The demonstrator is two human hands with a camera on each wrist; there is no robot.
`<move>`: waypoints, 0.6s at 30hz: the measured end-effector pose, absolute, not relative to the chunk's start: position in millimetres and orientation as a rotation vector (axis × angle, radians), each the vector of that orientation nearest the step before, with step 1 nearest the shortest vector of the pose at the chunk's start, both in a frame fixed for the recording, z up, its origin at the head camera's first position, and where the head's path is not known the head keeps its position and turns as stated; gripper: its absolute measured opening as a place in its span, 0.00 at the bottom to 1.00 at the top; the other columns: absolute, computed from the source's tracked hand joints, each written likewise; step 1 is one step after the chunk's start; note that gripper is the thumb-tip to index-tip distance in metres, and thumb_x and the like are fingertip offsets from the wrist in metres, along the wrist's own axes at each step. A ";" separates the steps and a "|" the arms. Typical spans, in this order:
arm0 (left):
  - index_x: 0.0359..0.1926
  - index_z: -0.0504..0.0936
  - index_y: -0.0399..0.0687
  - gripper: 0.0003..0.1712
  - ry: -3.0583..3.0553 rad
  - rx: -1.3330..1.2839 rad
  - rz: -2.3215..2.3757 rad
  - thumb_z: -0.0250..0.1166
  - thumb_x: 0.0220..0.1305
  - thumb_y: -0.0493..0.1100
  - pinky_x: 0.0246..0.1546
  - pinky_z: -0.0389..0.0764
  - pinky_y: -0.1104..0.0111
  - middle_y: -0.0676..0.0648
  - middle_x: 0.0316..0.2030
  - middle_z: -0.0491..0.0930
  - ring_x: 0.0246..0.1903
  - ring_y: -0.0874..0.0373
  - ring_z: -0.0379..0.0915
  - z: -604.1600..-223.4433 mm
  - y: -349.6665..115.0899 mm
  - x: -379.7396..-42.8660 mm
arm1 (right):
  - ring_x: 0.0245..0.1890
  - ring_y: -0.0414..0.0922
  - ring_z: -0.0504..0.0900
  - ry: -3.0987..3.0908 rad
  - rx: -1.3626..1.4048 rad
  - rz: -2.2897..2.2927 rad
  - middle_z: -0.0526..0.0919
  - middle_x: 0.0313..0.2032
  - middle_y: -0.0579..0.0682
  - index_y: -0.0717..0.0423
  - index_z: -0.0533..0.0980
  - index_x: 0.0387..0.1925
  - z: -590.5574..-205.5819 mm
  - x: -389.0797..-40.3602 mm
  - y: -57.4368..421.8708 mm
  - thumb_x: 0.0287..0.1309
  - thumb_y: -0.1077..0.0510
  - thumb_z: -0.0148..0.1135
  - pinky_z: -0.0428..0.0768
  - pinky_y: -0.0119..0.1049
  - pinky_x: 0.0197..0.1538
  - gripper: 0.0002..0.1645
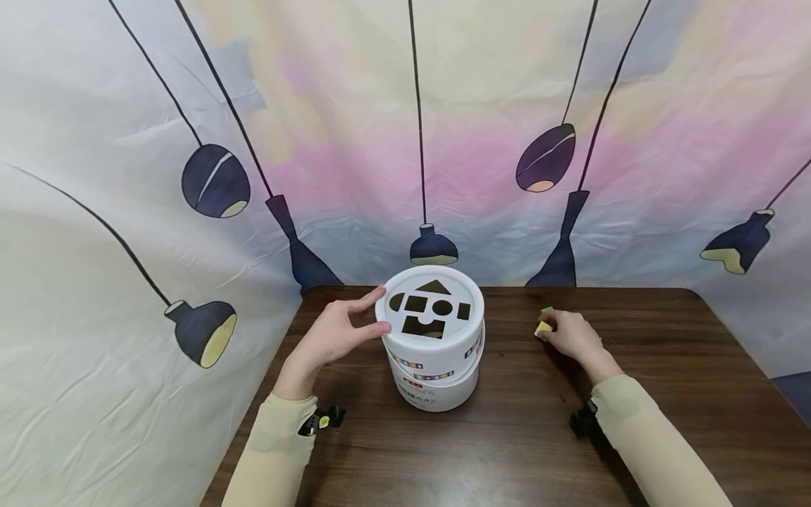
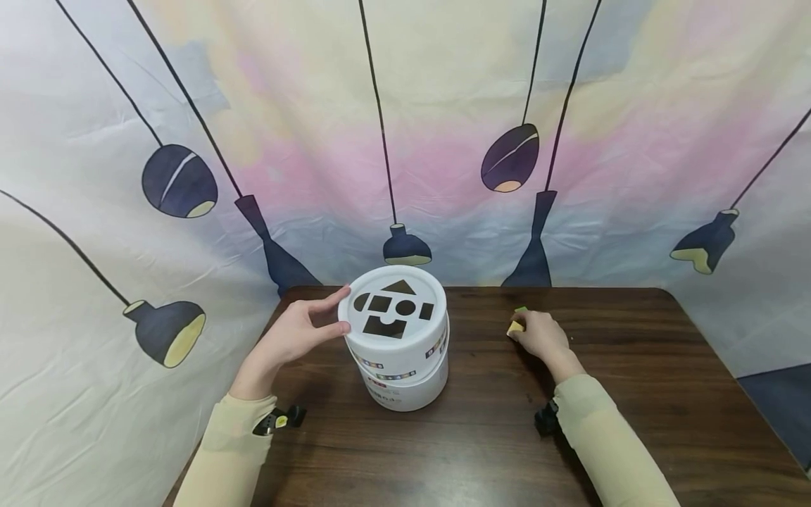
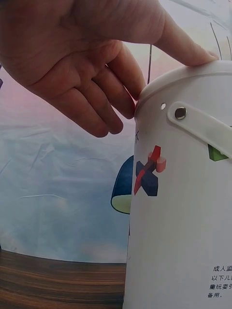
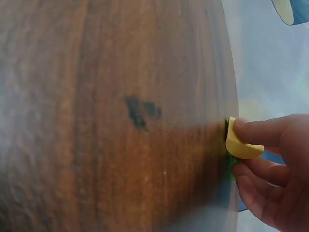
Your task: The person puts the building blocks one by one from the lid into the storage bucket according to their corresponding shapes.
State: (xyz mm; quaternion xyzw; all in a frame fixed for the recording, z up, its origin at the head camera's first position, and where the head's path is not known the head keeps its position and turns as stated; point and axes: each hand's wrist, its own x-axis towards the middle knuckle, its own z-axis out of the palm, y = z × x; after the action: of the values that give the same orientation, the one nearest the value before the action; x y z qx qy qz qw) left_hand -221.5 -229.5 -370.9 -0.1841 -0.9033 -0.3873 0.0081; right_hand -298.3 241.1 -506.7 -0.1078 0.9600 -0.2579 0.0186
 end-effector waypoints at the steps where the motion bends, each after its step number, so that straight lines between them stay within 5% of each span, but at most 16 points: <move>1: 0.78 0.73 0.58 0.43 -2.823 -0.576 -1.214 0.77 0.67 0.58 0.49 0.76 0.57 0.50 0.73 0.74 0.40 0.58 0.78 -371.0 -229.6 -221.6 | 0.41 0.58 0.86 2.976 -0.331 -0.809 0.87 0.46 0.64 0.64 0.82 0.60 -506.3 -298.3 241.2 0.70 0.56 0.71 0.84 0.54 0.41 0.23; 5: 0.78 0.73 0.59 0.43 -2.827 -0.572 -1.240 0.77 0.67 0.58 0.38 0.75 0.60 0.50 0.74 0.73 0.19 0.64 0.60 -371.9 -229.8 -222.0 | 0.38 0.54 0.86 2.949 -0.315 -0.861 0.88 0.44 0.61 0.64 0.82 0.56 -504.9 -298.1 242.6 0.70 0.57 0.71 0.83 0.51 0.39 0.19; 12: 0.78 0.73 0.60 0.42 -2.829 -0.561 -1.263 0.77 0.67 0.57 0.29 0.69 0.63 0.51 0.74 0.73 0.14 0.66 0.54 -373.1 -230.2 -224.4 | 0.37 0.53 0.86 2.929 -0.314 -0.944 0.88 0.44 0.62 0.64 0.81 0.54 -502.5 -298.5 245.9 0.70 0.56 0.71 0.83 0.48 0.38 0.18; 18: 0.78 0.73 0.59 0.42 -2.831 -0.574 -1.263 0.77 0.67 0.57 0.25 0.67 0.63 0.52 0.74 0.73 0.11 0.65 0.49 -372.0 -230.0 -224.3 | 0.46 0.61 0.86 2.922 -0.336 -0.941 0.86 0.50 0.68 0.68 0.80 0.63 -499.1 -297.2 248.2 0.71 0.56 0.69 0.84 0.54 0.44 0.25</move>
State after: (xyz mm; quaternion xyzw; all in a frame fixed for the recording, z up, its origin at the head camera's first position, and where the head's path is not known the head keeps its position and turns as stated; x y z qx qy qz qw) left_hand -224.3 -230.0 -372.0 -0.1821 -0.8980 -0.4006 -0.0054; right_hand -297.2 248.2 -499.1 -0.1089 0.9459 -0.3045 0.0266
